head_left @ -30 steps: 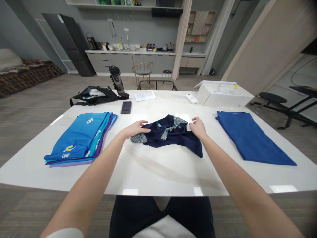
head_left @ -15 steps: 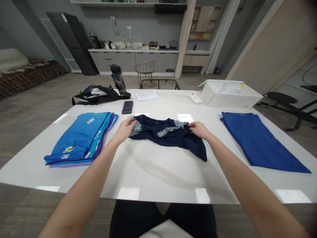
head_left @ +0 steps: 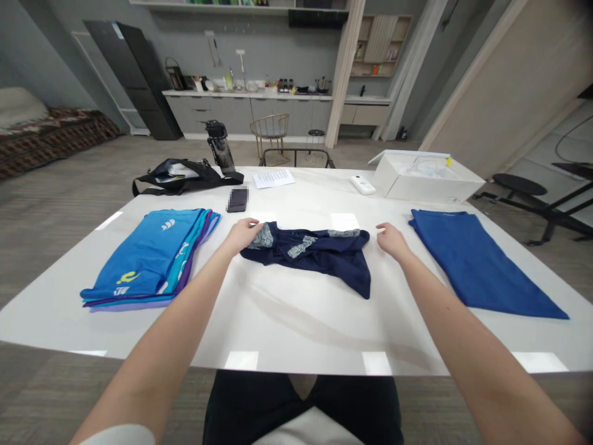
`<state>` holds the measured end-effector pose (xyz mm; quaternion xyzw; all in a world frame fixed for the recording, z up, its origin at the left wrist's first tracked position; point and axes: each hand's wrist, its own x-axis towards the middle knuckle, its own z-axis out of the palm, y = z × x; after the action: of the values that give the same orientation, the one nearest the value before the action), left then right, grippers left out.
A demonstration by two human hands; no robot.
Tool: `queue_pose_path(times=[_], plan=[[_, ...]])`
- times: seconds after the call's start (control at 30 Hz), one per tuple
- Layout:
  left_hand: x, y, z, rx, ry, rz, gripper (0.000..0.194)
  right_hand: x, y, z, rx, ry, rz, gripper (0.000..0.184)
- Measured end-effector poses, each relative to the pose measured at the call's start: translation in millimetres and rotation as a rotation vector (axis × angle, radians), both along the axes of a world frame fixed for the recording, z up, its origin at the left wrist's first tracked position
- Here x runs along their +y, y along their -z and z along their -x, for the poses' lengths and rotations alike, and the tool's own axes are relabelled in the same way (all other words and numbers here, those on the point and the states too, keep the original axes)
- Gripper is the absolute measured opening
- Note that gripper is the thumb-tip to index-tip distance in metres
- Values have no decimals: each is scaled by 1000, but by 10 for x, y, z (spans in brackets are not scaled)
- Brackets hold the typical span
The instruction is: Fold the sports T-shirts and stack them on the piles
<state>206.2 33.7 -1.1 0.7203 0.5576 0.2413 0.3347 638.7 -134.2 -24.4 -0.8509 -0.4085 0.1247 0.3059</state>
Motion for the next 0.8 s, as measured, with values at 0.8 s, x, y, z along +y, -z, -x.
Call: queue_pose_path(times=[0.8], plan=[[-101,234,-204,248,53,-364,20,754,-79,796,-176,-743,428,74]])
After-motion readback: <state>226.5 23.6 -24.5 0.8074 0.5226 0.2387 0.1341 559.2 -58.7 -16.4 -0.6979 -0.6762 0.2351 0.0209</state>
